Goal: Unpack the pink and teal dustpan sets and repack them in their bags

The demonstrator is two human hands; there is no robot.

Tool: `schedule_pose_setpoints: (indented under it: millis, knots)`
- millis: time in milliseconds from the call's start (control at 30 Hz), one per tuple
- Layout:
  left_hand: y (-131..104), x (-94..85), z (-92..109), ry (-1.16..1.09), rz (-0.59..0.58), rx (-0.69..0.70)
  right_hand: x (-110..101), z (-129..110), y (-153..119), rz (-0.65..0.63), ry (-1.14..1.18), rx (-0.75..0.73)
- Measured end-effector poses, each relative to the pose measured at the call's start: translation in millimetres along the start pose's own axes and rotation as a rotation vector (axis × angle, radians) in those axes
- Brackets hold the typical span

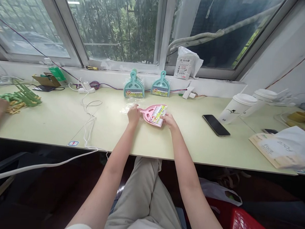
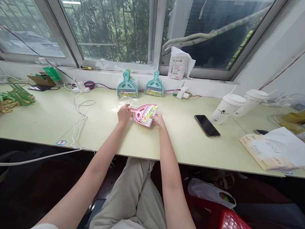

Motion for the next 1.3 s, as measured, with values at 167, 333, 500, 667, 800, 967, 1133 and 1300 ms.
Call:
schedule_pose_setpoints:
  millis: [167,333,500,667,800,967,1133,1300]
  knots:
    - [-4,-8.4,15,-0.068,0.04,0.093,3,-8,-2,0.019,0.066,-0.068]
    - [-3,-11.1,14,-0.16,0.046,0.095,-9,-11,-1,0.11,0.132,-0.101]
    - [-8,-3.8,40,-0.364,-0.047,0.222,0,-13,-1,0.038,0.148,-0.13]
    - [-25,-3.6,67,-0.526,-0.151,0.236,10,-17,-2,-0.032,0.21,-0.167]
    - [-30,-30.7,63,-0.522,0.064,0.162,5,-20,-1,-0.001,0.291,-0.197]
    - [-23,-70.9,0,-0.528,0.487,-0.199,1,-24,-2,0.017,0.353,-0.24]
    - [8,-30.4,-37,-1.068,0.245,-0.372,-1,-28,-7,0.035,0.316,-0.264]
    - [16,9.6,-10,-1.426,-0.111,-0.315,2,-33,-9,0.012,0.211,-0.289]
Point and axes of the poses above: each hand's wrist, its own y-axis towards the middle knuckle, its own x-axis out of the palm, z = x × y, the point moved 10 cm from there along y, towards the middle knuckle, and after that the axes turned 12 degrees about -y, right-handed, at the moved point
